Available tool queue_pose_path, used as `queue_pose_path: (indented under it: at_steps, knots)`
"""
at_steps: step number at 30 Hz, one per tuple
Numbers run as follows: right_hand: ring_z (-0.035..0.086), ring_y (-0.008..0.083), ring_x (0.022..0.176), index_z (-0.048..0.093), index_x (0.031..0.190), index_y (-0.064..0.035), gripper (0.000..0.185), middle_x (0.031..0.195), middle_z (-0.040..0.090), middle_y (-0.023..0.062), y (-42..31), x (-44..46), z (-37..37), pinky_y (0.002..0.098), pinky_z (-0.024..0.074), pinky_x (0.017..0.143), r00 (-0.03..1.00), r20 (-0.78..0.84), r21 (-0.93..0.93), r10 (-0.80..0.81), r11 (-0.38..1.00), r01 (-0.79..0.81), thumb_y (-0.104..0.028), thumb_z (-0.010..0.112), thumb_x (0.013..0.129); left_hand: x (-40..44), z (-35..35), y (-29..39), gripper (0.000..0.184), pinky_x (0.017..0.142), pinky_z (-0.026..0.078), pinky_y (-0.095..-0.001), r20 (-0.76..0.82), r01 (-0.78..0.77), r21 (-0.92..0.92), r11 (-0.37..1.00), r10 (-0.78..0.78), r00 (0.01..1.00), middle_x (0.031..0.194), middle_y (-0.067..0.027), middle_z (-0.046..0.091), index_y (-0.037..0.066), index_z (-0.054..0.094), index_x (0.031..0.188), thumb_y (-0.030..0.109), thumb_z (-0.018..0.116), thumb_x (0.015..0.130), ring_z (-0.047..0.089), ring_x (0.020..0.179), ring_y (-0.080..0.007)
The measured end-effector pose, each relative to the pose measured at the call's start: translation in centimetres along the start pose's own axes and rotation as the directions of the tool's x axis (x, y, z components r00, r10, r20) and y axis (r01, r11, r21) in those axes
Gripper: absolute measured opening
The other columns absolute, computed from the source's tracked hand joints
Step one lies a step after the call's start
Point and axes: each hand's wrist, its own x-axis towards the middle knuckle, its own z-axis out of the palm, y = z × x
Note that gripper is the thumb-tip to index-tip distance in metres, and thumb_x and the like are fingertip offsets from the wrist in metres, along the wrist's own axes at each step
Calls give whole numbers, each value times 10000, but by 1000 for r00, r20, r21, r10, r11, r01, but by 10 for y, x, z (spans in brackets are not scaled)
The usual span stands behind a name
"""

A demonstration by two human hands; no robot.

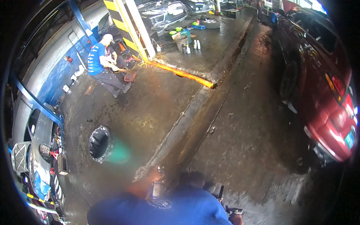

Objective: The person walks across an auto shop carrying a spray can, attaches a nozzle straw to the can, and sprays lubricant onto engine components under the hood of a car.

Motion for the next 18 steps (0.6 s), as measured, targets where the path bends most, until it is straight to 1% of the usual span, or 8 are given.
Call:
queue_pose_path:
  at_steps: [5,7,9,12,13,14,16,18]
  knots:
    - [650,240,657,694,909,-44,86,761,681,102,-181,106,-96,438,518,563,954,-76,-369,-291,897,245,-114,696,859,94,-40,87,840,1019,475,-444,-54,124,-82,989,-128,990,1367,-219,525,200,451,1464,429,810,740,555,1226,-384]
    - [577,267,529,638,855,-86,25,648,595,102,-257,163,-122,431,453,451,976,-86,49,-202,977,206,-68,634,871,173,-30,97,854,996,492,-441,-72,114,-86,990,-121,990,1305,-220,571,190,433,1476,448,800,749,589,1175,-381]
    - [557,264,503,607,883,-91,29,630,576,99,-346,171,-132,423,435,432,987,-139,133,-81,986,99,-68,620,871,255,-22,108,841,960,515,-440,-40,84,-343,935,-104,994,1223,-234,613,189,434,1475,427,801,757,619,1121,-383]
    - [558,247,534,627,856,-72,74,655,573,83,-454,180,-141,403,433,462,990,-109,100,-93,989,104,-143,608,870,361,-58,181,813,923,534,-432,-183,-106,205,973,144,973,1239,-259,617,185,432,1471,356,803,768,628,1098,-399]
    - [560,268,534,629,843,-69,112,653,573,91,-482,177,-150,417,429,463,994,-61,107,-95,989,101,-172,608,881,395,-74,213,791,936,528,-443,-192,-169,199,965,208,959,1264,-276,599,177,428,1468,378,780,789,616,1117,-412]
    - [559,268,532,626,843,-72,109,652,572,92,-511,181,-157,417,429,461,995,-47,96,-90,991,94,-172,609,881,404,-127,281,783,953,516,-459,-55,-62,35,998,63,996,1295,-286,564,172,423,1468,386,768,799,596,1144,-425]
    - [557,268,528,621,845,-77,103,649,571,93,-576,193,-175,417,428,459,996,-44,95,-80,992,83,-172,609,882,389,-235,427,785,966,503,-457,-107,-9,-231,973,-16,994,1340,-276,524,166,419,1470,366,769,797,575,1178,-420]
    - [555,268,524,616,846,-82,97,646,570,94,-649,216,-192,417,427,456,994,-51,104,-94,990,99,-171,610,883,442,-274,506,801,991,485,-448,-294,-259,-35,965,237,926,1362,-273,501,159,429,1463,345,786,771,554,1208,-418]
